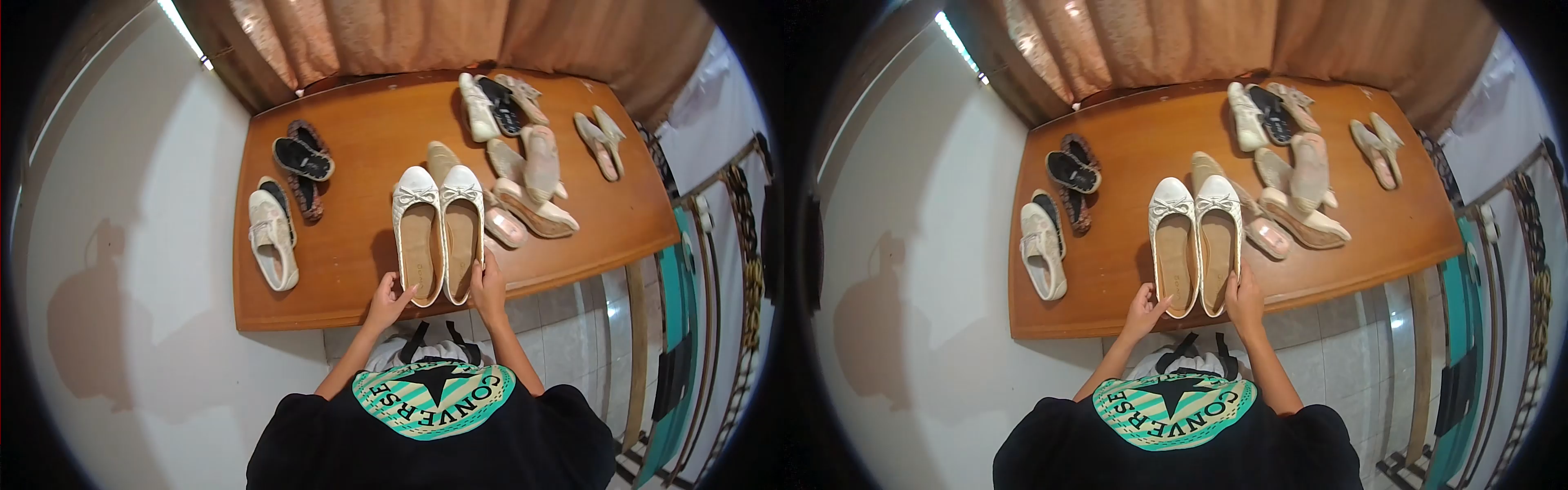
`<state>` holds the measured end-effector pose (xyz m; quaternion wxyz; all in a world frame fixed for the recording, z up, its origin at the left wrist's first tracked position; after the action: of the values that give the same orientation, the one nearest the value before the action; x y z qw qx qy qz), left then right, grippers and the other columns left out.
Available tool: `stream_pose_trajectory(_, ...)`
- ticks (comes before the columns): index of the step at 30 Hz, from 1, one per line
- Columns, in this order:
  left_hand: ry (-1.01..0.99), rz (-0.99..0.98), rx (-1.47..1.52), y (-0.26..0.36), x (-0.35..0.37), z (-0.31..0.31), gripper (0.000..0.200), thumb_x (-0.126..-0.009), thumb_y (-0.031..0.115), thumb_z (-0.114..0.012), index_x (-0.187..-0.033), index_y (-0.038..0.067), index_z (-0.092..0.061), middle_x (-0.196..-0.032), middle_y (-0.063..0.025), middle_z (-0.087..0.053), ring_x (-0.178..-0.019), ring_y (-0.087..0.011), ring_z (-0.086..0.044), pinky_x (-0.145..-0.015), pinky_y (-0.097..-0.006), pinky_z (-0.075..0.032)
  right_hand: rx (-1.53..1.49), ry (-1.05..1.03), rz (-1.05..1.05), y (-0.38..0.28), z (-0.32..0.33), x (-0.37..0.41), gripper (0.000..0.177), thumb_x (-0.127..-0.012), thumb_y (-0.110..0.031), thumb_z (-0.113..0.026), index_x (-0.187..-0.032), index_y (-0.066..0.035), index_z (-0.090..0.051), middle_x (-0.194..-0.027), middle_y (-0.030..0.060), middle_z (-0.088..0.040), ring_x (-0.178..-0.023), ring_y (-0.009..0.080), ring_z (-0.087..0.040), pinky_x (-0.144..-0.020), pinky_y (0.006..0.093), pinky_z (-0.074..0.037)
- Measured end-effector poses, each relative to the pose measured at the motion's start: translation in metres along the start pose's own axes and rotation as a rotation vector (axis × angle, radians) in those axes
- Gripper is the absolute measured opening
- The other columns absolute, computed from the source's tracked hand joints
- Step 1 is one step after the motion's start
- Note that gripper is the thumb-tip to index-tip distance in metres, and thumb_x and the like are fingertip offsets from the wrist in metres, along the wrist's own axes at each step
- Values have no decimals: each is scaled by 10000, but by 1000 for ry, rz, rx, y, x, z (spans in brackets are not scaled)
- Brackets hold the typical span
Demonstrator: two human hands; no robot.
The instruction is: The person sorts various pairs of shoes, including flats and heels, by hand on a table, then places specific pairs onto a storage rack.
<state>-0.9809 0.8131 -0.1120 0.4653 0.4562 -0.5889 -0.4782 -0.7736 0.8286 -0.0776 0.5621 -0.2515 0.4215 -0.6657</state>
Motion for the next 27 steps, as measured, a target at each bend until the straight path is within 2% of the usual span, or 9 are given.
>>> stream_pose_trajectory(7, -236, 134, 29, 2, -3, -86, 302, -824, 83, -584, -1046, 7, -395, -913, -59, -538, -705, -67, -570, -576, -196, -487, 21, 229, -98, 43, 86, 23, 310, -841, -125, -447, -1136, -32, -474, -951, 220, -574, -813, 366, -569, -707, 397, -436)
stream_pose_trajectory(10, -310, 121, -30, 1, -5, -127, 291, -834, 105, -573, -1057, 4, -415, -983, -69, -531, -683, -68, -568, -541, -195, -480, 20, 276, -176, 64, 122, 34, 313, -840, -127, -448, -1137, -33, -478, -942, 219, -576, -779, 356, -572, -684, 382, -440)
stream_pose_trajectory(13, -365, 150, -1, 1, -6, -174, 300, -826, 96, -587, -1046, 19, -399, -896, -46, -558, -657, -54, -562, -519, -182, -463, 40, 319, -188, 90, 159, 45, 375, -820, -126, -460, -1183, -33, -448, -999, 222, -567, -795, 348, -582, -691, 395, -450)
stream_pose_trajectory(16, -440, 137, -20, -3, -9, -218, 306, -823, 97, -592, -1047, 14, -401, -866, -43, -567, -631, -51, -555, -520, -179, -456, 34, 419, -168, 105, 198, 57, 372, -827, -145, -466, -1182, -34, -451, -996, 207, -574, -720, 306, -588, -655, 364, -453)
stream_pose_trajectory(18, -497, 95, -32, -10, -8, -244, 310, -818, 107, -602, -1042, 14, -408, -813, -36, -570, -611, -51, -553, -517, -174, -451, 23, 434, -258, 113, 223, 69, 374, -833, -164, -476, -1181, -30, -455, -996, 191, -579, -626, 250, -568, -608, 334, -446)
stream_pose_trajectory(22, -664, 141, -27, -19, -8, -300, 318, -813, 119, -612, -1037, 13, -413, -847, -48, -566, -606, -50, -551, -510, -172, -445, 34, 518, -318, 131, 274, 91, 386, -836, -180, -488, -1185, -17, -453, -991, 181, -582, -554, 197, -530, -552, 310, -428)
stream_pose_trajectory(25, -762, 162, -51, -24, -8, -338, 321, -807, 128, -621, -1036, 3, -434, -943, -59, -541, -620, -45, -543, -502, -167, -427, 29, 620, -353, 143, 303, 112, 397, -839, -188, -493, -1189, -7, -447, -983, 178, -585, -540, 184, -525, -536, 300, -423)
stream_pose_trajectory(27, -838, 176, -58, -23, -11, -366, 315, -807, 126, -621, -1035, 3, -442, -932, -56, -542, -612, -44, -536, -503, -166, -425, 9, 678, -397, 153, 320, 122, 402, -840, -194, -497, -1187, 3, -446, -984, 177, -585, -537, 179, -524, -533, 296, -424)
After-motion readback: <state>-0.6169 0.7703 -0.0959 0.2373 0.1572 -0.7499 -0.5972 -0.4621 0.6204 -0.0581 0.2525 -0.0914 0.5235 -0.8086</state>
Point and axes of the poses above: each hand's wrist, its own x-axis away from the middle knuckle, its own z-axis out of the back of the hand, y = z × x, the point moved 1 cm from there along -x, towards the middle knuckle
